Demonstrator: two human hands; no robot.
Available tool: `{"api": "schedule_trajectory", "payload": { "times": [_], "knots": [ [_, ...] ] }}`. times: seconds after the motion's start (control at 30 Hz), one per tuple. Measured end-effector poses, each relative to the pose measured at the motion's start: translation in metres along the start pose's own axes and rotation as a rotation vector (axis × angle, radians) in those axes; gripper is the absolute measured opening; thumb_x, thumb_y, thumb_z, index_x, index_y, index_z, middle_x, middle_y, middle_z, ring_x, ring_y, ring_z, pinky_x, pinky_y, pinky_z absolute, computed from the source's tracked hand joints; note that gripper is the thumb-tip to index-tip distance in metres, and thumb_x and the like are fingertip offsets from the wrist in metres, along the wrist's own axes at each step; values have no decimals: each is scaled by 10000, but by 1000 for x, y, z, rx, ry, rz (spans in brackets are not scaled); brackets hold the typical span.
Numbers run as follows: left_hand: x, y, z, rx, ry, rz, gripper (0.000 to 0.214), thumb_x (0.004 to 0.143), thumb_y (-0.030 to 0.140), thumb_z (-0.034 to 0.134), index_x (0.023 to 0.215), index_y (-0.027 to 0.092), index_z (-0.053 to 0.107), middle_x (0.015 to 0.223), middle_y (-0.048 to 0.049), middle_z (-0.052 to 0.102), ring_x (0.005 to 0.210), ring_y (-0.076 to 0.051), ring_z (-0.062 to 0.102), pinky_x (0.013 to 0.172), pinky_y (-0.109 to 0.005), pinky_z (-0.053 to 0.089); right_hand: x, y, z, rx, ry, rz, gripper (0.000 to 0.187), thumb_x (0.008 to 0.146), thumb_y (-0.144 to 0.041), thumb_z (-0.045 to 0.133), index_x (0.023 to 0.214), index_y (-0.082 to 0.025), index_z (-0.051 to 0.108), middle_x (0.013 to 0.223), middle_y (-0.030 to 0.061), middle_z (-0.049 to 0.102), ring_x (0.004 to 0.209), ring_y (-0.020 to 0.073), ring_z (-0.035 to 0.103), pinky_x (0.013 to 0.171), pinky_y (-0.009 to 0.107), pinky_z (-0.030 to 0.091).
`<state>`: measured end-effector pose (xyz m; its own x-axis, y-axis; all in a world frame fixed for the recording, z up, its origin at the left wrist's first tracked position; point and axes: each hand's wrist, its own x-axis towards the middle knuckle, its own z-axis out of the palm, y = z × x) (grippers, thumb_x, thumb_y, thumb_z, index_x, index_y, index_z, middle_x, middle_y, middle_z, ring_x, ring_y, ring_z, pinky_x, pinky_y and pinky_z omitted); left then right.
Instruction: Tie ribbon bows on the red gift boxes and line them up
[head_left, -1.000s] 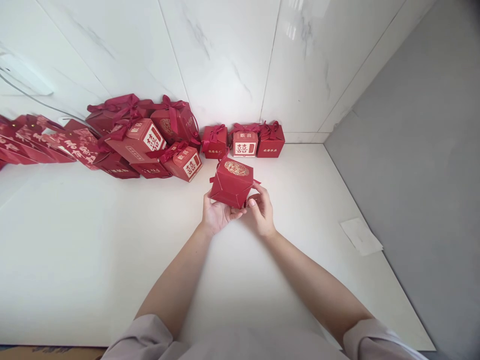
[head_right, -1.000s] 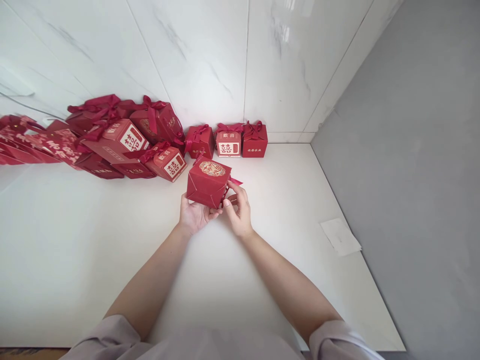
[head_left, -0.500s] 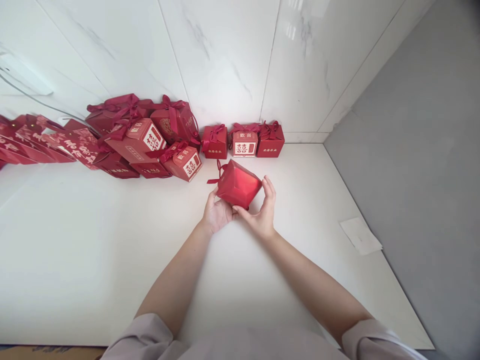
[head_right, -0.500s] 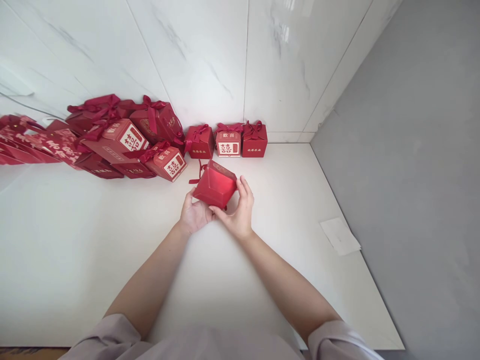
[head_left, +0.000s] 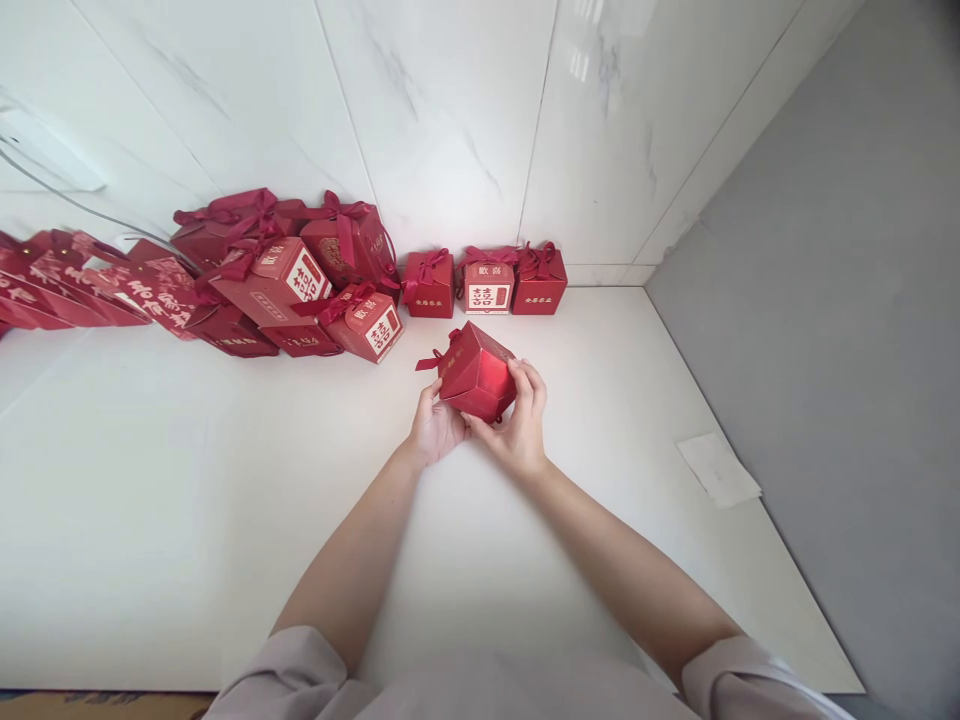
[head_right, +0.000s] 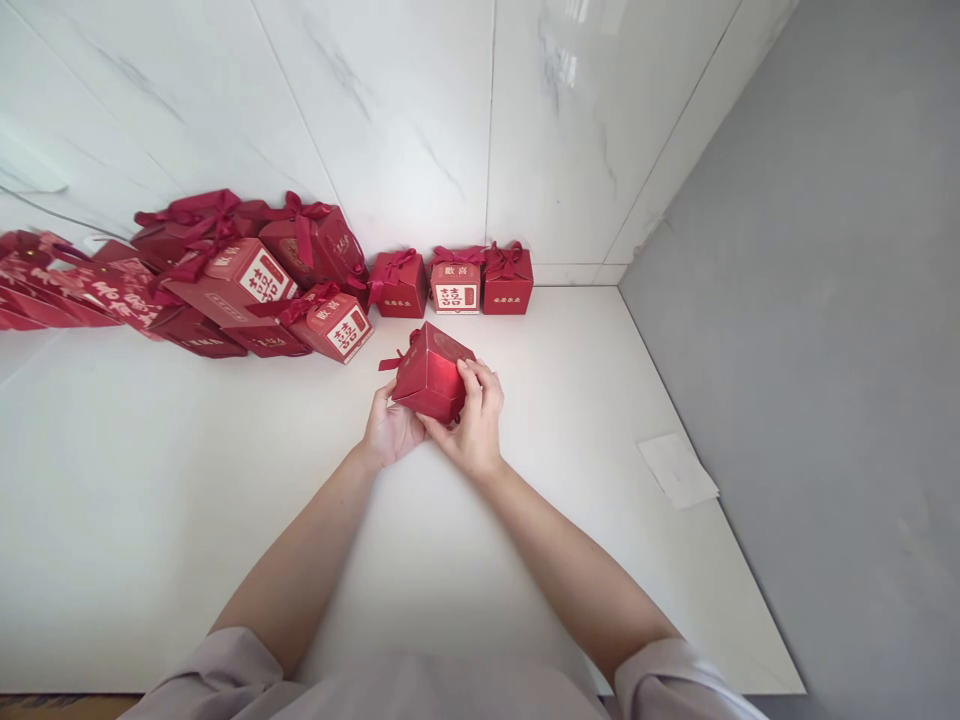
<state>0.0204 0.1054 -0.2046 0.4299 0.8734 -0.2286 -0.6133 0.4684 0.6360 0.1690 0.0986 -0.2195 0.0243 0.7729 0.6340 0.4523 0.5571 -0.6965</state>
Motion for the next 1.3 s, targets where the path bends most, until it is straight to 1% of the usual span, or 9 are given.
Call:
{"api": "schedule_trajectory", "payload": {
  "times": [0.2,0.47,0.63,0.7,0.77,0.83,0.9,1.0,1.3],
  "knots": [
    [-2,0,2,0,22,65,637,945,629,411,1391,192,539,1285,-130,655,1137,-309,627,986,-458,491,0,2,-1,18,-6,-51,898,813,-472,756,1531,-298,246,1433,157,374,1441,391,315,1165,666,317],
    [0,1,-3,69,-37,-22,699,902,685,409,1382,197,550,1242,-145,676,1087,-316,647,913,-442,517,1,0,-2,48,29,-26,653,929,-358,634,1499,-322,316,1412,129,413,1429,332,364,1165,618,358],
    [1,1,-3,83,-31,-34,679,905,667,395,1367,197,560,1213,-147,685,1049,-318,652,891,-445,513,0,1,-2,54,53,-37,586,946,-305,597,1478,-327,353,1394,122,435,1416,314,391,1156,602,376],
    [0,0,-2,56,-6,-32,663,905,653,389,1345,194,575,1183,-142,695,1018,-317,659,884,-449,509,-1,1,-2,55,44,-34,639,935,-351,615,1499,-326,316,1459,130,391,1444,330,355,1164,620,352],
    [0,1,-2,7,11,-28,674,889,667,382,1306,185,601,1134,-141,707,954,-318,666,860,-455,505,-2,0,-3,70,44,-37,820,880,-446,681,1544,-304,220,1554,154,290,1483,365,286,1174,648,311],
    [-1,3,-1,-45,5,-20,712,866,700,359,1242,163,637,1075,-153,714,826,-305,661,810,-458,500,-3,-1,-3,88,33,-56,1012,817,-526,736,1576,-280,112,1608,174,213,1500,391,247,1181,661,284],
    [-2,7,0,-88,-18,-7,743,860,724,327,1194,148,657,1032,-165,710,701,-270,624,731,-438,485,-4,-2,-2,92,2,-82,1087,797,-550,751,1587,-279,56,1619,177,216,1497,390,263,1185,655,282],
    [-5,12,0,-148,-36,-15,788,862,775,293,1188,153,651,968,-157,689,613,-218,557,657,-393,453,-4,-2,-2,80,-29,-111,1096,796,-535,762,1591,-286,48,1617,173,243,1494,383,275,1176,648,302],
    [-7,14,-1,-192,17,12,716,874,755,284,1024,175,674,778,-78,526,613,-194,467,725,-406,460,-4,-4,-4,88,-71,-119,891,846,-416,710,1548,-313,171,1584,154,296,1460,371,329,1130,647,351]
  ]
}}
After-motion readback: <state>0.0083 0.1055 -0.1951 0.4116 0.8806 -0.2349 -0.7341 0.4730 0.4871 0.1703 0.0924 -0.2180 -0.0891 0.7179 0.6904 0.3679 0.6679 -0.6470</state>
